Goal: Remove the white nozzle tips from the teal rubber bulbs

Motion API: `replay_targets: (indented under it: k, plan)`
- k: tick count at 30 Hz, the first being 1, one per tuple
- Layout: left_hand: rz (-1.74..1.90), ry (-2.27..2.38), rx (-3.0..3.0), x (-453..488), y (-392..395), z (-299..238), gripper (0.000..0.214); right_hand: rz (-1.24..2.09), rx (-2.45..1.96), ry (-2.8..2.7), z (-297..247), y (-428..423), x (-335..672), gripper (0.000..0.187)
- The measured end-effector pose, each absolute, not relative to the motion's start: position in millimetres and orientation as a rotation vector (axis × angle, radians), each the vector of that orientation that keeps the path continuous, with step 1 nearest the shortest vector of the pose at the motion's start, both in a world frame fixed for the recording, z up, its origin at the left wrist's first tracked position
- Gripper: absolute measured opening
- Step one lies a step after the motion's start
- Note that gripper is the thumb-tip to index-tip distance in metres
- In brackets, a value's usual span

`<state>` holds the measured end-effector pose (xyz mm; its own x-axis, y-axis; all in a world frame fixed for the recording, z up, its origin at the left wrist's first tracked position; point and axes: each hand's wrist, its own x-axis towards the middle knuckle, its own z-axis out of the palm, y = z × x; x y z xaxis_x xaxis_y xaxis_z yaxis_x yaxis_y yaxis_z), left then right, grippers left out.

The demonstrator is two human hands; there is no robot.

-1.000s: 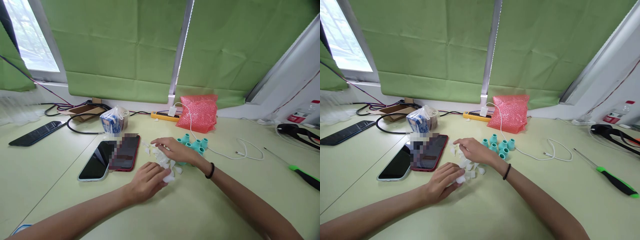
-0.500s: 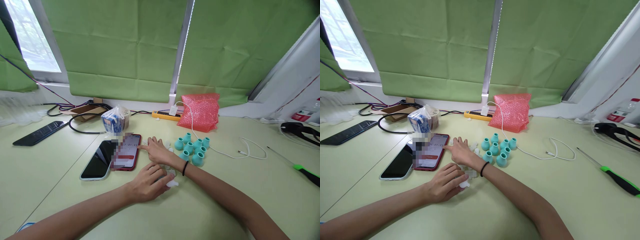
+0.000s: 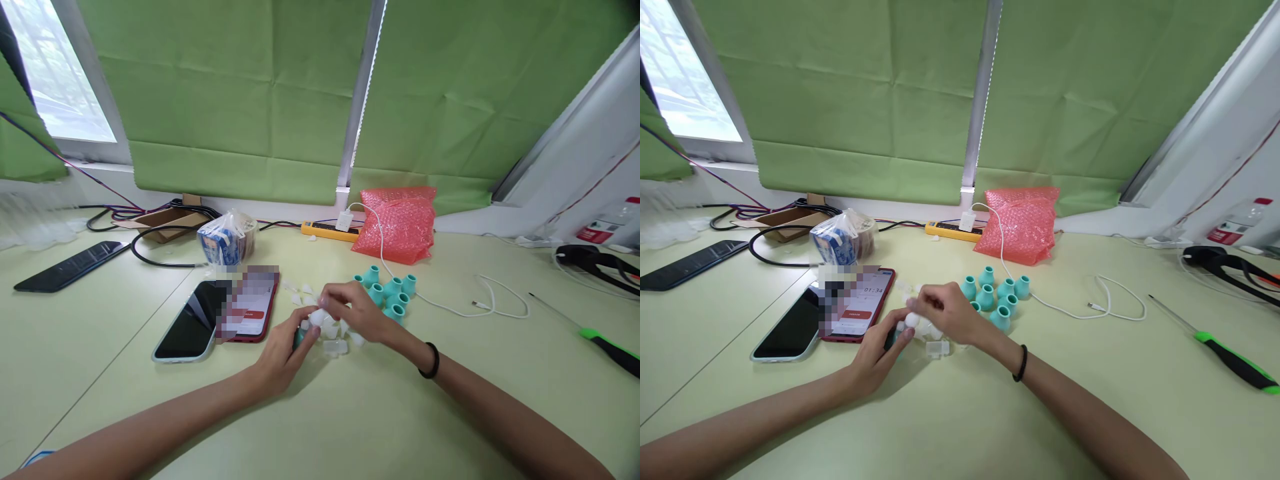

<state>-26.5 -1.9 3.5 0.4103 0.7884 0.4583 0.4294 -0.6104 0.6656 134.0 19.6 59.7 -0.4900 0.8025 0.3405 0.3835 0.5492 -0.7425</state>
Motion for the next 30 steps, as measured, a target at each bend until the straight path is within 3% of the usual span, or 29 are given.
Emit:
replay_targets:
  k: [4, 6, 12, 21, 27, 30]
  plan:
    - [1.027, 1.014, 2.239, -25, -4, 5, 0.019, 0.545, -1.009, -2.153, 48, 11, 128, 0.036]
    - [1.010, 0.994, 2.248, -24, -4, 5, 0.020, 0.587, -1.021, -2.105, 42, 13, 124, 0.040]
    - [1.088, 0.853, 2.352, -28, -4, 3, 0.016, 1.215, -0.962, -1.861, 40, 20, 123, 0.046]
    - [1.191, 0.804, 2.468, -30, 0, -1, 0.013, 1.786, -0.842, -1.503, 43, 20, 120, 0.043]
    - [1.123, 0.625, 2.478, -30, -7, 1, 0.016, 1.826, -0.875, -1.429, 52, 26, 129, 0.039]
    - [1.070, 0.792, 2.374, -28, -8, 2, 0.016, 1.556, -0.965, -1.512, 57, 31, 136, 0.043]
